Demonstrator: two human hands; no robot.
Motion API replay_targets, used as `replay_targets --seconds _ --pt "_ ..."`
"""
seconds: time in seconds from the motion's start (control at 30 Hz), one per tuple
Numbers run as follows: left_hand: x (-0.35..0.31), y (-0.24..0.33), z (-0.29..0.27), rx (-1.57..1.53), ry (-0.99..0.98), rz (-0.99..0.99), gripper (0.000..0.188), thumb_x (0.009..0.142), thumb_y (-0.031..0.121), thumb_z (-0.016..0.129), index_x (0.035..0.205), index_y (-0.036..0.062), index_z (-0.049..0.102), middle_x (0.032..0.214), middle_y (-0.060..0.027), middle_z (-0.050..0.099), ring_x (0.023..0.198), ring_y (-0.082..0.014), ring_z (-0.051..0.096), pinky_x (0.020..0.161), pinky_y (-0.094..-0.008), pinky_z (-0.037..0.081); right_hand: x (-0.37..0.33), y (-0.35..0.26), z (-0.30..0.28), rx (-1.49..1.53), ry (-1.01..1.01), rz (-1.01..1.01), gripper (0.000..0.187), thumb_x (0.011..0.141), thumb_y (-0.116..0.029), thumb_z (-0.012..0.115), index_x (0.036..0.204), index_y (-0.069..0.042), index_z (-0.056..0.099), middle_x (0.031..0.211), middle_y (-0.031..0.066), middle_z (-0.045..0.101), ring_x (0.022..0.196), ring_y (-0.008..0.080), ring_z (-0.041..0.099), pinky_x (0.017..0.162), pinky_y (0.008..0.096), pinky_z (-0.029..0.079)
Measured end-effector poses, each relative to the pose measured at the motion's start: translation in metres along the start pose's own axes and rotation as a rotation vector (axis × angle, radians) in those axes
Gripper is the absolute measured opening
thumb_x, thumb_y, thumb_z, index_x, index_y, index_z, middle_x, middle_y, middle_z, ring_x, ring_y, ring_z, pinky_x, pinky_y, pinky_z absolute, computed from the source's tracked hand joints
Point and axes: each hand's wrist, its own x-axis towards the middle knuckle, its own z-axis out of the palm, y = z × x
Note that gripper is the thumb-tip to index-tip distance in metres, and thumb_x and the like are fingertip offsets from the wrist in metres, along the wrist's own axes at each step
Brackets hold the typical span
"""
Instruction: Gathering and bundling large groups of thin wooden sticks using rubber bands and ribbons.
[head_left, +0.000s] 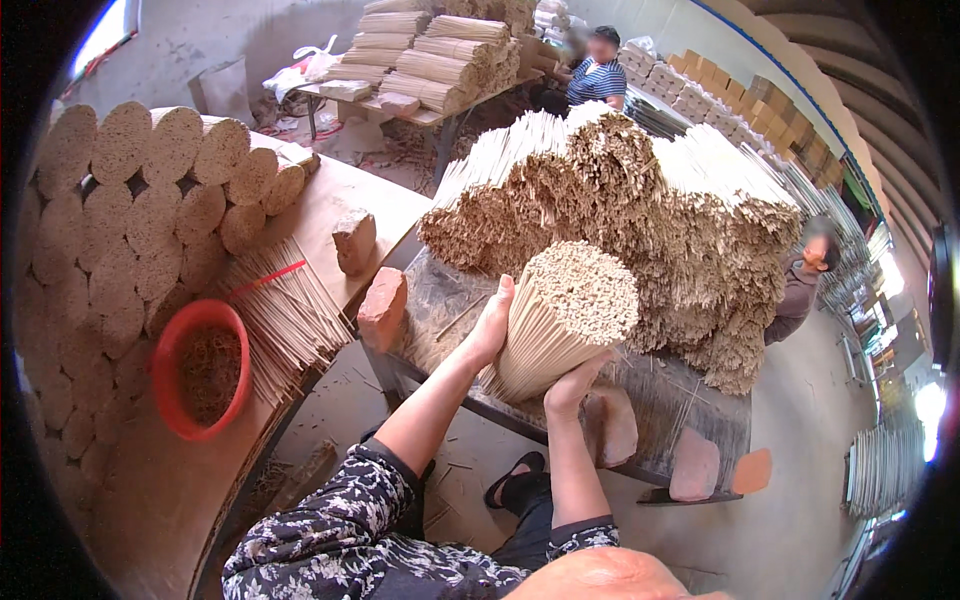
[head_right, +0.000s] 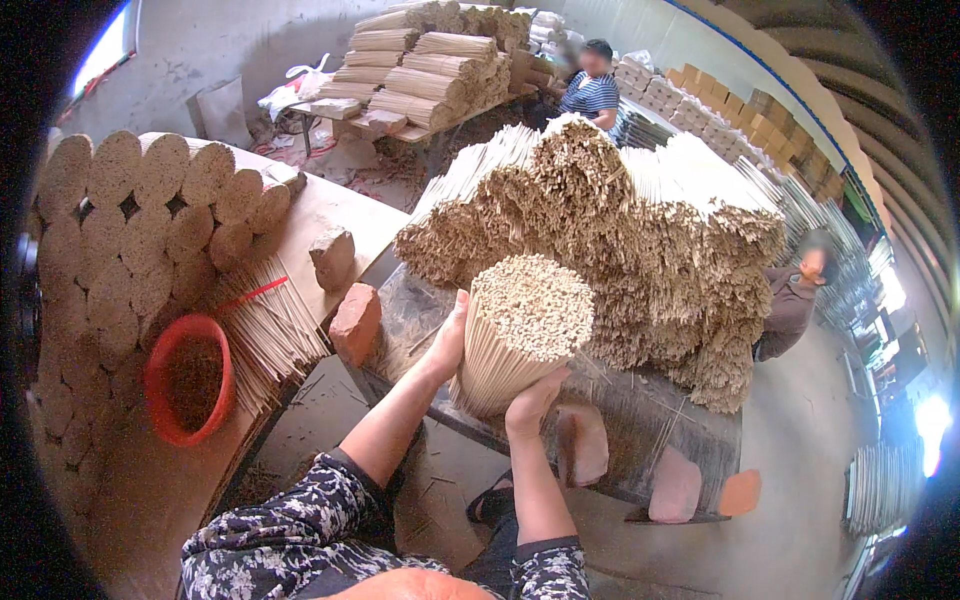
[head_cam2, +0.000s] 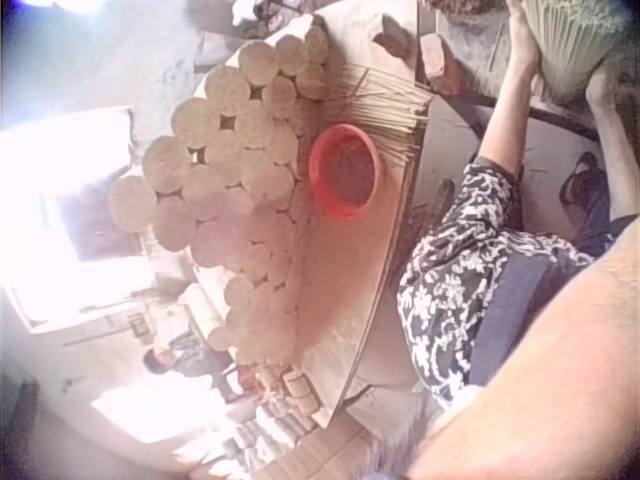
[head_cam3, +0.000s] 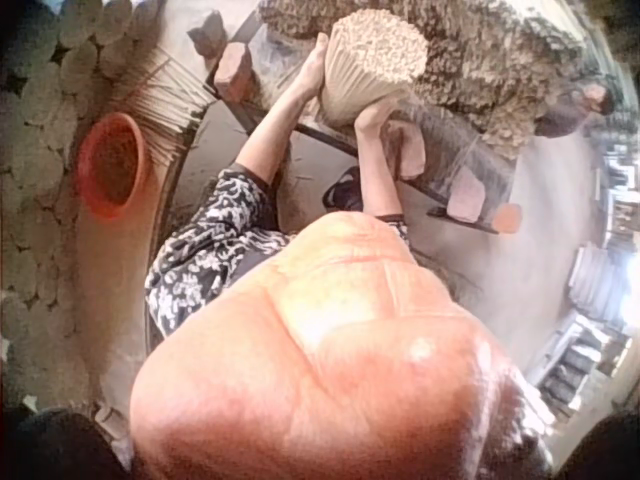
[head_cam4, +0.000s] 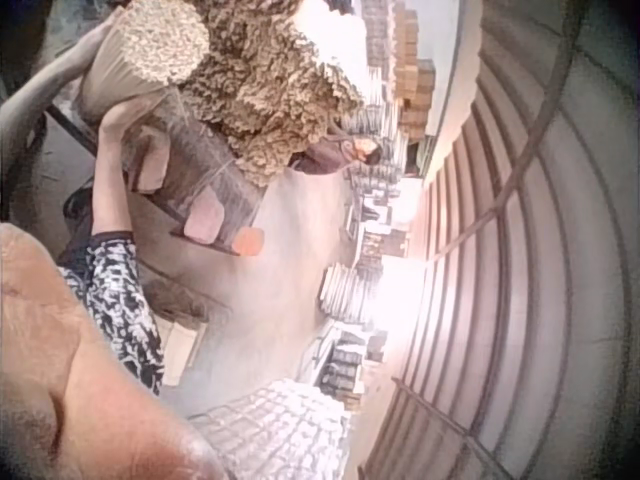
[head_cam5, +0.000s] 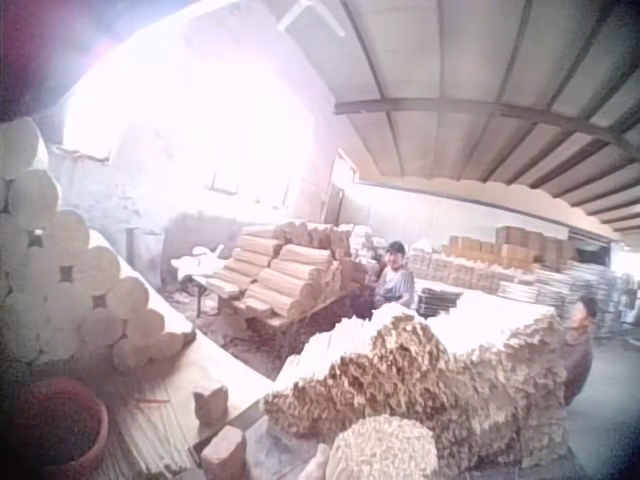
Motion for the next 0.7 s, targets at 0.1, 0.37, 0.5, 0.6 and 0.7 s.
replay_targets --seconds 0.1,0.37,0.5,0.6,0.7 --pt "-0.001 0.002 0.001 -0.014 -0.018 0.019 0.075 0.099 0.059 0.021 0.140 -0.0002 0.039 0.138 -0.0122 0.048 0.126 -0.0218 0.045 0.109 -0.0343 0.032 0.000 0.000 0.001 -0.017 0.012 -0.026 0.076 0.098 -0.061 0.015 0.147 -0.003 0.023 0.147 0.0112 0.033 0.134 0.0232 0.033 0.112 0.0366 0.024" --pt "-0.003 -0.006 0.008 0.044 0.130 0.104 0.074 0.098 0.061 0.024 0.128 -0.0013 0.052 0.120 -0.0105 0.060 0.110 -0.0170 0.054 0.099 -0.0321 0.039 0.008 -0.007 0.010 0.096 0.078 -0.015 0.073 0.098 -0.061 0.021 0.145 -0.005 0.025 0.144 0.0098 0.036 0.130 0.0219 0.037 0.110 0.0368 0.028" --pt "-0.010 -0.018 0.023 0.046 0.259 0.329 0.077 0.097 0.062 0.024 0.128 -0.0033 0.051 0.118 -0.0106 0.060 0.110 -0.0175 0.053 0.099 -0.0318 0.038 0.030 -0.006 0.000 0.254 -0.022 0.057 0.066 0.097 -0.057 0.036 0.142 -0.009 0.031 0.137 0.0071 0.043 0.124 0.0205 0.045 0.105 0.0362 0.036" --pt "-0.011 -0.022 0.026 0.131 0.346 0.405 0.079 0.097 0.063 0.023 0.127 -0.0043 0.051 0.118 -0.0127 0.060 0.112 -0.0203 0.052 0.101 -0.0324 0.036 0.042 0.002 -0.009 0.149 -0.016 0.140 0.067 0.100 -0.057 0.022 0.144 -0.007 0.030 0.139 0.0074 0.043 0.126 0.0212 0.044 0.106 0.0374 0.033" --pt "-0.005 -0.020 0.017 0.162 0.359 0.439 0.082 0.096 0.065 0.022 0.127 -0.0064 0.051 0.121 -0.0156 0.058 0.115 -0.0222 0.051 0.103 -0.0347 0.034 0.039 0.007 -0.016 0.116 0.011 0.123 0.070 0.099 -0.059 0.019 0.142 -0.004 0.033 0.137 0.0095 0.044 0.125 0.0223 0.044 0.107 0.0379 0.030"
